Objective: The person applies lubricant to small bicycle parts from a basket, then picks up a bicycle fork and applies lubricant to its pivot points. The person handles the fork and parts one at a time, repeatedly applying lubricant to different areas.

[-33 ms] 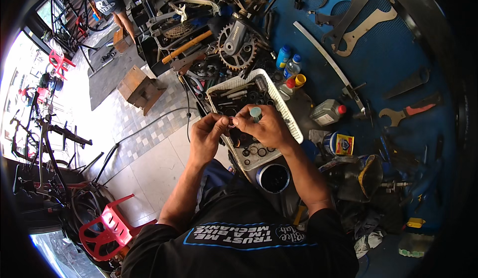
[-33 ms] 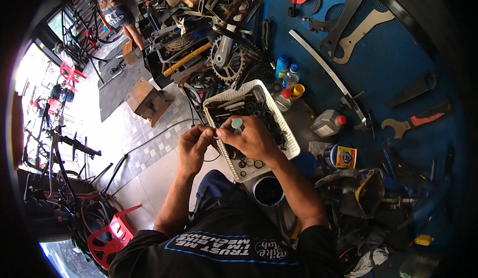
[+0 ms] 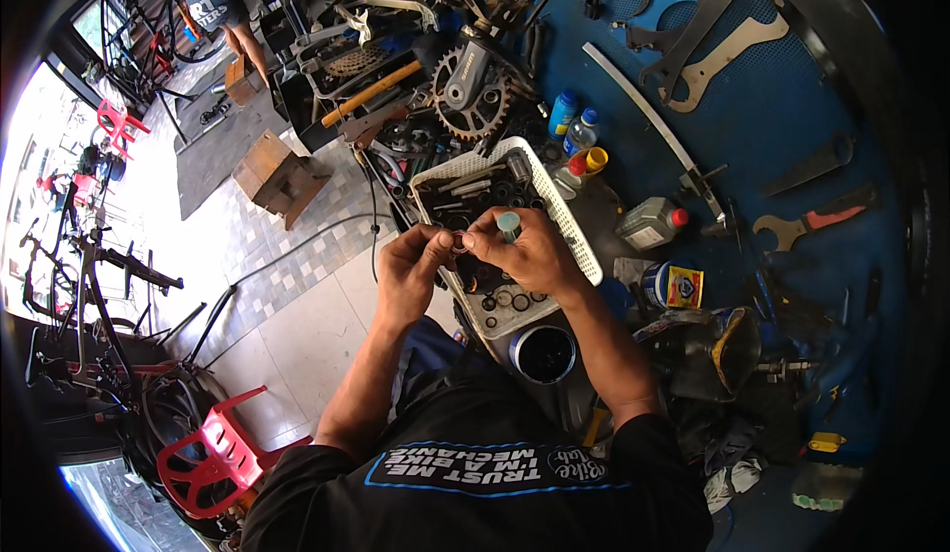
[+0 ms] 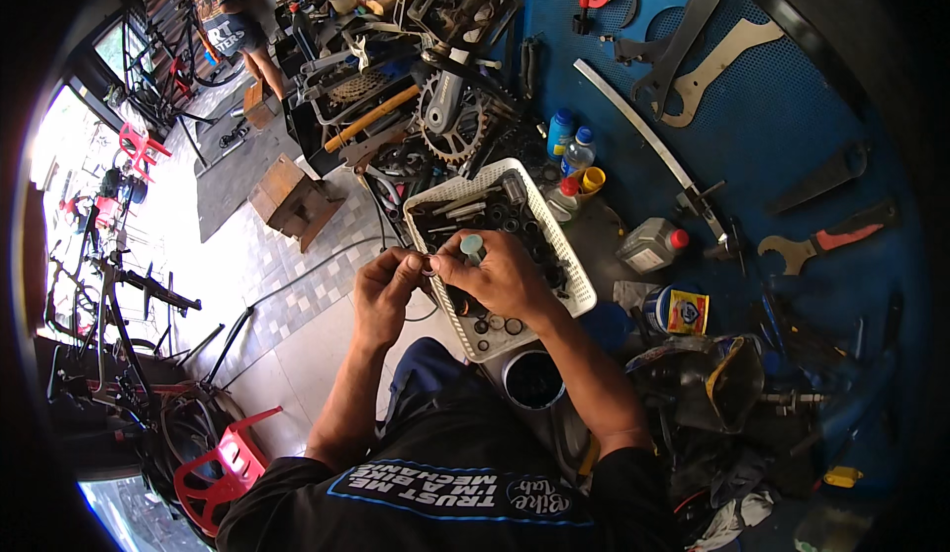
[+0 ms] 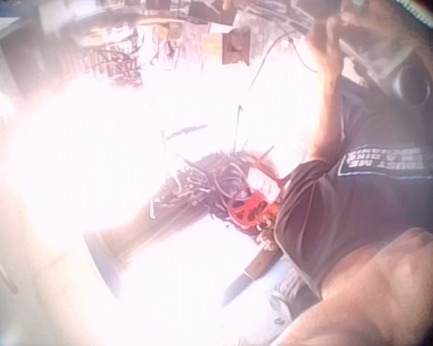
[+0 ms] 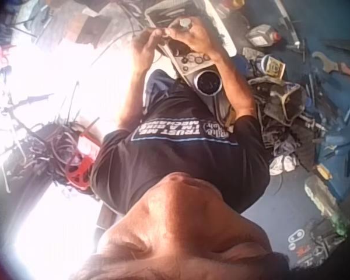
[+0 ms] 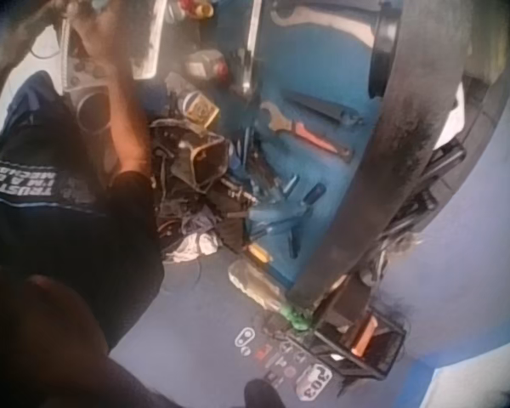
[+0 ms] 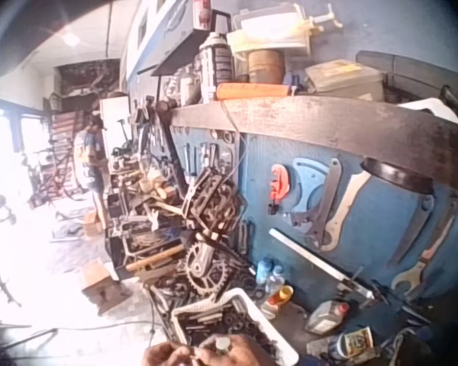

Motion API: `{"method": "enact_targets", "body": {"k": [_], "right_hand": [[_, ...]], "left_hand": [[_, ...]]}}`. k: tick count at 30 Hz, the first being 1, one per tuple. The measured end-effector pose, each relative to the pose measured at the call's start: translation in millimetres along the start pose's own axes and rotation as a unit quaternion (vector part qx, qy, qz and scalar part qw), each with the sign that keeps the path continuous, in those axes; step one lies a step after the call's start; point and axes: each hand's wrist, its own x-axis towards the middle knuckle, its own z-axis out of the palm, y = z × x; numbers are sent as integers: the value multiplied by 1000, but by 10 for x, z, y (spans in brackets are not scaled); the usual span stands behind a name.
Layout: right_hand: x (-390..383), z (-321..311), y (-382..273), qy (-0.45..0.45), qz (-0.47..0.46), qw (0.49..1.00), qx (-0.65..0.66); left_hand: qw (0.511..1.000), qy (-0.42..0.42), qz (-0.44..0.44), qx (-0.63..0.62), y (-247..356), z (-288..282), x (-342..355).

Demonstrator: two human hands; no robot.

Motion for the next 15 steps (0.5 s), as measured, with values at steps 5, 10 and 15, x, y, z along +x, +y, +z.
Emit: {"method": "enact_targets", "body": {"k": [5,10,15], "right_hand": [[25,0,25,34,-1,999,41],[-9,23,-67,46,-27,999,-11],[-29,51,-106,48,-22,999,1]], "left_hand": [[996,5,-2,-84,76,101,8],[998,-17,44,-42,128,77,-2],[999,-22,33,-26,30,-49,50]]}}
